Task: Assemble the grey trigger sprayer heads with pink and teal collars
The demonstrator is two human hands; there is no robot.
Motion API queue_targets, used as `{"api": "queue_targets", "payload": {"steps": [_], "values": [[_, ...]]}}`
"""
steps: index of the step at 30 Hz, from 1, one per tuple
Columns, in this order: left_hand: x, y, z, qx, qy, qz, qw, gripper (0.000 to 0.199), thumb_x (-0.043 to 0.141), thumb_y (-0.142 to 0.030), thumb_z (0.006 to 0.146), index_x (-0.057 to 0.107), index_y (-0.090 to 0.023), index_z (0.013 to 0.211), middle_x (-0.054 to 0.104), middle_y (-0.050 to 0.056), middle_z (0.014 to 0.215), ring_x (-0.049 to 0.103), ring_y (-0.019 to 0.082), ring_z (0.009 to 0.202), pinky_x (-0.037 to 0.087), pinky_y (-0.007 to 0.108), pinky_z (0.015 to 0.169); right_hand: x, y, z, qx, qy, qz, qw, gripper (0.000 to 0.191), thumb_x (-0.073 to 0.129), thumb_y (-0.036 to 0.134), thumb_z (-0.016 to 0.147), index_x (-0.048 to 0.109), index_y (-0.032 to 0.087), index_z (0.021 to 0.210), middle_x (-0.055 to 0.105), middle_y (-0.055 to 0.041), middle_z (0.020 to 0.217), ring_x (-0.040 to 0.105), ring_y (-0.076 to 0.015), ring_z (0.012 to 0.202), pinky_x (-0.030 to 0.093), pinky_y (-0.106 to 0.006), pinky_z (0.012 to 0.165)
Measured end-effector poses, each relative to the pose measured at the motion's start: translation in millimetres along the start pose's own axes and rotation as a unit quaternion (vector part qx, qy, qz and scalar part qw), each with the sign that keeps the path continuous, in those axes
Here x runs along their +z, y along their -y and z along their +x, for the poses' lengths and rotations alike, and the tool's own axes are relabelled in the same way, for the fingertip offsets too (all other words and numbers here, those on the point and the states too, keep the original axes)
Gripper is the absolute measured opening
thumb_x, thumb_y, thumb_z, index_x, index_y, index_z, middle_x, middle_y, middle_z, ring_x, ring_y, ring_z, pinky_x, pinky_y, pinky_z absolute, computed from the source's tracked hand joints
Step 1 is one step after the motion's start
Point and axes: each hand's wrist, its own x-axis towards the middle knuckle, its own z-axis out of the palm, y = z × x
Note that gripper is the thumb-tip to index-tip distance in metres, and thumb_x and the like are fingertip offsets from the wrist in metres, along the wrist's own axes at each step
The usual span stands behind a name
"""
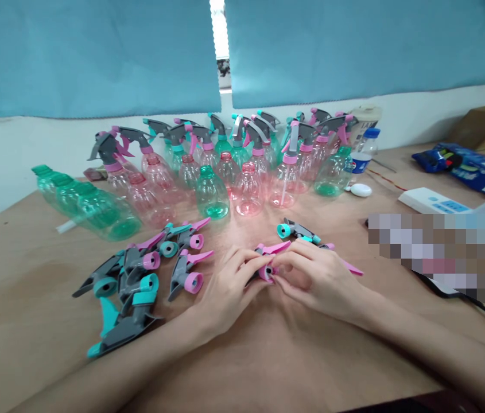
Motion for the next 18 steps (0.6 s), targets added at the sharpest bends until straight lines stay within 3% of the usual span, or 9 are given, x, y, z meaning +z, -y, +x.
{"api": "queue_targets", "payload": {"steps": [8, 12, 15, 18], "values": [[-0.3, -4.1, 1.5, 0.001, 0.004, 0.014, 1.0, 0.027, 0.057, -0.016, 0.088, 0.054, -0.016, 0.115, 0.059, 0.007, 0.097, 0.053, 0.019, 0.089, 0.049, 0.032, 0.075, 6.5, 5.5, -1.6, -0.006, -0.037, -0.004, 0.999, 0.01, 0.052, 0.018, 0.087, 0.061, 0.016, 0.092, 0.066, -0.0033, 0.073, 0.059, -0.0144, 0.06, 0.045, -0.026, 0.055], [-0.3, -5.8, 1.3, 0.045, -0.025, 0.038, 0.998, 0.028, 0.058, -0.019, 0.088, 0.054, -0.014, 0.115, 0.06, 0.007, 0.094, 0.052, 0.018, 0.086, 0.048, 0.031, 0.074, 4.2, 5.3, -4.2, -0.013, -0.056, -0.011, 0.998, 0.007, 0.055, 0.017, 0.085, 0.061, 0.016, 0.089, 0.066, -0.0022, 0.071, 0.061, -0.0147, 0.063, 0.043, -0.026, 0.055], [-1.5, -7.1, 1.1, 0.055, -0.03, 0.05, 0.997, 0.029, 0.059, -0.024, 0.088, 0.055, -0.014, 0.114, 0.061, 0.007, 0.094, 0.052, 0.019, 0.086, 0.046, 0.033, 0.074, 1.2, 3.2, -5.9, 0.003, -0.029, 0.035, 0.999, 0.006, 0.057, 0.017, 0.084, 0.059, 0.018, 0.09, 0.06, 0.0014, 0.066, 0.056, -0.0112, 0.057, 0.04, -0.024, 0.051], [-2.3, -7.6, 0.8, 0.043, -0.03, 0.054, 0.997, 0.028, 0.058, -0.026, 0.089, 0.055, -0.015, 0.115, 0.061, 0.006, 0.093, 0.052, 0.019, 0.086, 0.045, 0.033, 0.073, 0.1, 1.9, -6.8, 0.067, 0.018, 0.125, 0.99, 0.014, 0.056, 0.016, 0.084, 0.055, 0.017, 0.098, 0.054, 0.0035, 0.066, 0.048, -0.0084, 0.052, 0.038, -0.021, 0.047]]}}
